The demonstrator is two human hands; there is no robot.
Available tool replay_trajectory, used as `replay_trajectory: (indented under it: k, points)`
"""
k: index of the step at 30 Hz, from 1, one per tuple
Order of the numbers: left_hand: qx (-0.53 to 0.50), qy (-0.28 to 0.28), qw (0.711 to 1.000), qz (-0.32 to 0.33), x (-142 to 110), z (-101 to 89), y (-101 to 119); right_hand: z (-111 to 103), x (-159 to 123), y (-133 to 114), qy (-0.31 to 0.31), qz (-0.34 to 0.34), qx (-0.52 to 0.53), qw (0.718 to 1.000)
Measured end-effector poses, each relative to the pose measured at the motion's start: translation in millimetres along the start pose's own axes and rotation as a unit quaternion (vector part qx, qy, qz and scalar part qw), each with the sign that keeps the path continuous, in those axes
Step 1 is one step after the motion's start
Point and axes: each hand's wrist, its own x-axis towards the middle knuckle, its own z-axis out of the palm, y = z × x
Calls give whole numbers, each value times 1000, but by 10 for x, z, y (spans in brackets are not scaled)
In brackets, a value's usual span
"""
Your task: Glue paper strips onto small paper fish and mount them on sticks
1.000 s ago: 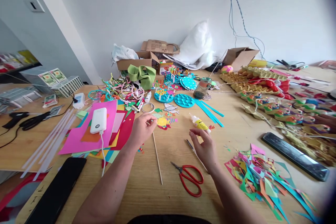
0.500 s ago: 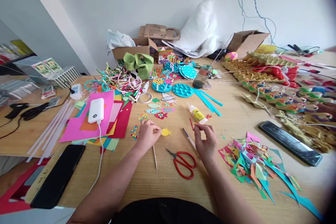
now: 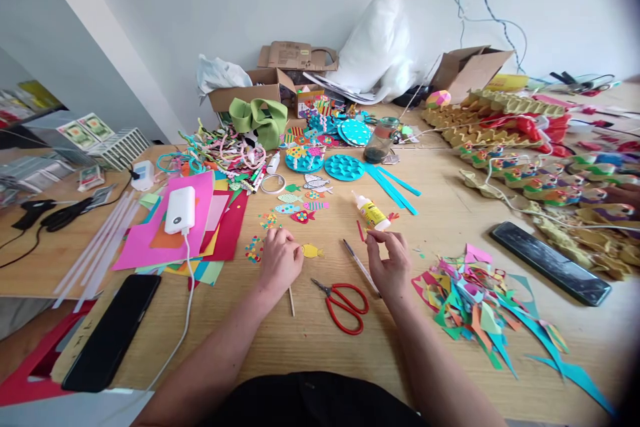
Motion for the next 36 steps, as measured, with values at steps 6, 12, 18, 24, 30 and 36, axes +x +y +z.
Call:
replay_trajectory:
  k: [6, 12, 18, 24, 30, 36]
  points:
    - [5, 14, 1000, -4, -33, -76, -18, -8, 4, 32, 10, 8, -7, 1000]
    - [-21, 40, 999, -6, -109, -109, -58, -11, 6, 41, 16, 0, -10, 1000]
    - [-50, 47, 998, 1, -139, -74, -86, -1, 8, 58, 11, -1, -19, 1000]
    - [-38, 30, 999, 7, -172, -18, -107, 39, -58, -55, -156, -63, 36, 985]
    - [-44, 22, 999, 10, -187, -29, -94, 99, -135, -260, -308, -117, 51, 943]
    - [-53, 12, 999, 4, -186, -40, -95, 126, -143, -294, -356, -141, 33, 923]
